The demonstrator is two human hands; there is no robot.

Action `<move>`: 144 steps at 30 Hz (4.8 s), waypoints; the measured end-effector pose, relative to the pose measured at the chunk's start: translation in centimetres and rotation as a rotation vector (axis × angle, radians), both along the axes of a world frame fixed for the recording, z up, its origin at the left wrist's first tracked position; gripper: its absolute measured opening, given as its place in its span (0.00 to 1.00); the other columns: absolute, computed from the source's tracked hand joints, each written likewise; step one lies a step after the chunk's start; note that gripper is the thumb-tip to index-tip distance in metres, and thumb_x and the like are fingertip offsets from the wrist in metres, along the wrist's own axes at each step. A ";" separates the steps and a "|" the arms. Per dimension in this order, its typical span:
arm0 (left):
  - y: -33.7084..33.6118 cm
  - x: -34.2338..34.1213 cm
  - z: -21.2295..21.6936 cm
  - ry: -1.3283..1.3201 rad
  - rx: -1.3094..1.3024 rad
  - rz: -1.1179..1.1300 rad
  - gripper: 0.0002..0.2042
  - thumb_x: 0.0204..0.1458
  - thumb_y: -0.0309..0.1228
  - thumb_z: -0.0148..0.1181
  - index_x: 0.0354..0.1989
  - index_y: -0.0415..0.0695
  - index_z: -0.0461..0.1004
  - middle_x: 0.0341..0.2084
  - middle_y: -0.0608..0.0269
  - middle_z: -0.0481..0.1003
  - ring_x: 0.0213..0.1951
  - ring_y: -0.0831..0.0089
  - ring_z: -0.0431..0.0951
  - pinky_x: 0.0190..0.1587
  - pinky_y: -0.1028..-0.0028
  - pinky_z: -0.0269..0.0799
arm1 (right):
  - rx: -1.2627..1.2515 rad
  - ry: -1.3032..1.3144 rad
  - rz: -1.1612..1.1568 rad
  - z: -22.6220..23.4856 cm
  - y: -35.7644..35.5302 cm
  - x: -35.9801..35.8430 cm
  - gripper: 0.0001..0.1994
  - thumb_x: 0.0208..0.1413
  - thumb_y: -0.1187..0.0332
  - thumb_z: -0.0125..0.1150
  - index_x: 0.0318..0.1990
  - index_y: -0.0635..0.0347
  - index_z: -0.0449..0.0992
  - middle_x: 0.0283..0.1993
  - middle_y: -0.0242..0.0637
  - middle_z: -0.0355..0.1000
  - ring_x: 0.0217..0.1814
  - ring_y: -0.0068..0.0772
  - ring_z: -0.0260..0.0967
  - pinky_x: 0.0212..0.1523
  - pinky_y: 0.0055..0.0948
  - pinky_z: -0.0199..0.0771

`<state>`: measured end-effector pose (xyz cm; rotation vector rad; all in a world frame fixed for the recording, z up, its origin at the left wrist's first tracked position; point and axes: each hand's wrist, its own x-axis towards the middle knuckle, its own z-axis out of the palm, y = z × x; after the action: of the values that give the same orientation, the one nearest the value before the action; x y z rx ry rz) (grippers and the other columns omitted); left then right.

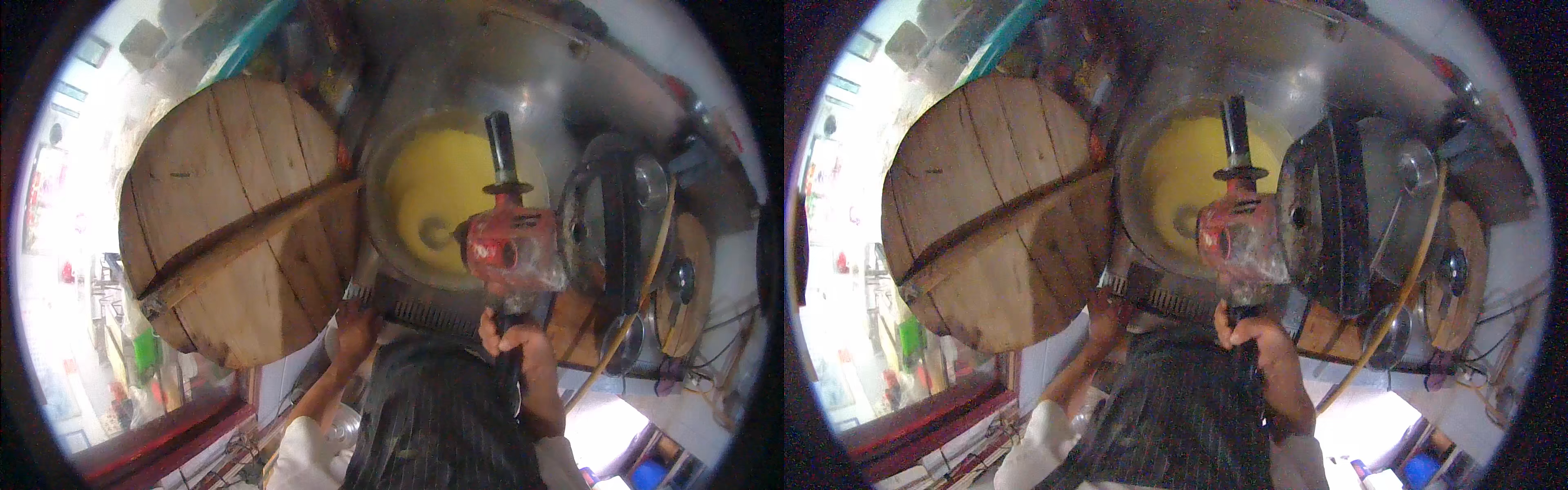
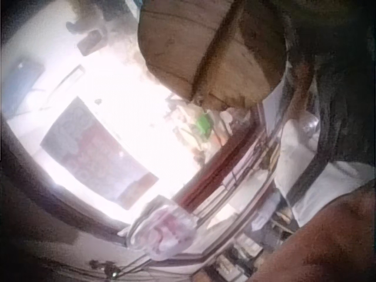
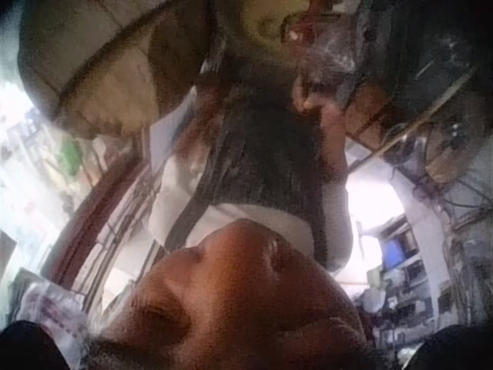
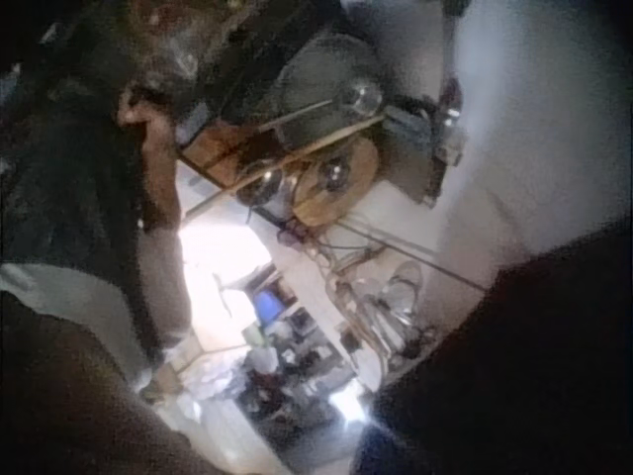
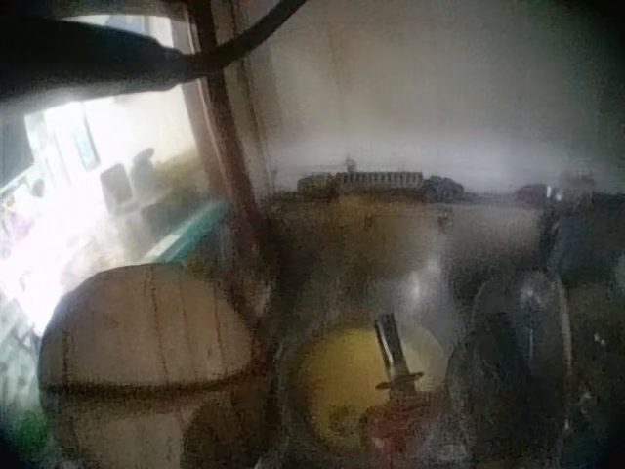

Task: The person uses a red power drill with a mixing attachment to stir a yellow liquid in a large metal pot. The person holds the drill with both hands, occasionally adjusting the grip or using a hand to scrape the sides of the pot while the drill continues to mix the contents.

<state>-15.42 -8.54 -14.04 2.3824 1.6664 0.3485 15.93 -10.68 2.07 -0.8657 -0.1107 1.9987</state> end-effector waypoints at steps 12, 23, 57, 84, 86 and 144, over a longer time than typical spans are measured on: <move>21.3 15.8 16.5 -1.793 -1.136 -0.372 0.27 0.50 0.47 0.55 0.55 0.43 0.61 0.51 0.55 0.65 0.49 0.61 0.68 0.50 0.62 0.66 | 0.418 -0.414 0.430 -7.3 1.6 -1.3 0.24 0.26 0.75 0.60 0.40 0.64 0.67 0.33 0.40 0.65 0.31 0.31 0.62 0.34 0.27 0.62; 22.1 12.5 13.6 -1.952 -1.101 -0.358 0.10 0.48 0.30 0.55 0.22 0.49 0.58 0.12 0.71 0.57 0.13 0.79 0.58 0.14 0.76 0.55 | 0.455 -0.767 0.400 -13.2 4.3 -1.9 0.37 0.30 0.69 0.66 0.55 0.61 0.62 0.52 0.42 0.66 0.54 0.35 0.63 0.56 0.35 0.61; 15.5 4.6 12.2 -2.357 -1.104 0.316 0.07 0.48 0.24 0.48 0.20 0.47 0.61 0.12 0.76 0.57 0.13 0.84 0.56 0.17 0.81 0.54 | 0.397 -0.867 1.052 0.5 2.2 -4.4 0.22 0.31 0.64 0.60 0.37 0.65 0.72 0.24 0.45 0.70 0.23 0.42 0.69 0.29 0.38 0.70; 12.1 17.7 11.8 -1.797 -0.984 0.066 0.06 0.40 0.26 0.51 0.25 0.50 0.62 0.10 0.70 0.54 0.11 0.76 0.55 0.13 0.74 0.53 | 0.336 -0.933 0.278 -12.5 -3.1 1.3 0.21 0.46 0.68 0.60 0.49 0.60 0.67 0.47 0.36 0.68 0.49 0.29 0.64 0.52 0.31 0.64; 11.8 18.0 11.7 -1.809 -1.006 0.029 0.07 0.39 0.26 0.52 0.23 0.50 0.60 0.10 0.71 0.54 0.11 0.77 0.55 0.13 0.74 0.52 | 0.287 -1.034 0.386 -10.7 -3.3 1.7 0.23 0.46 0.61 0.61 0.49 0.60 0.66 0.47 0.42 0.68 0.51 0.37 0.65 0.53 0.35 0.64; 15.2 12.3 10.2 -2.161 -1.222 0.191 0.04 0.42 0.25 0.49 0.25 0.50 0.63 0.10 0.76 0.55 0.10 0.82 0.54 0.14 0.77 0.51 | 0.434 -1.262 0.547 -5.0 -3.5 -0.3 0.26 0.36 0.58 0.62 0.44 0.61 0.70 0.42 0.50 0.70 0.46 0.53 0.67 0.48 0.41 0.66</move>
<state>-3.09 6.66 -3.87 0.1484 0.4342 0.9374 15.62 -14.16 -2.95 -1.7754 -1.5494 1.4460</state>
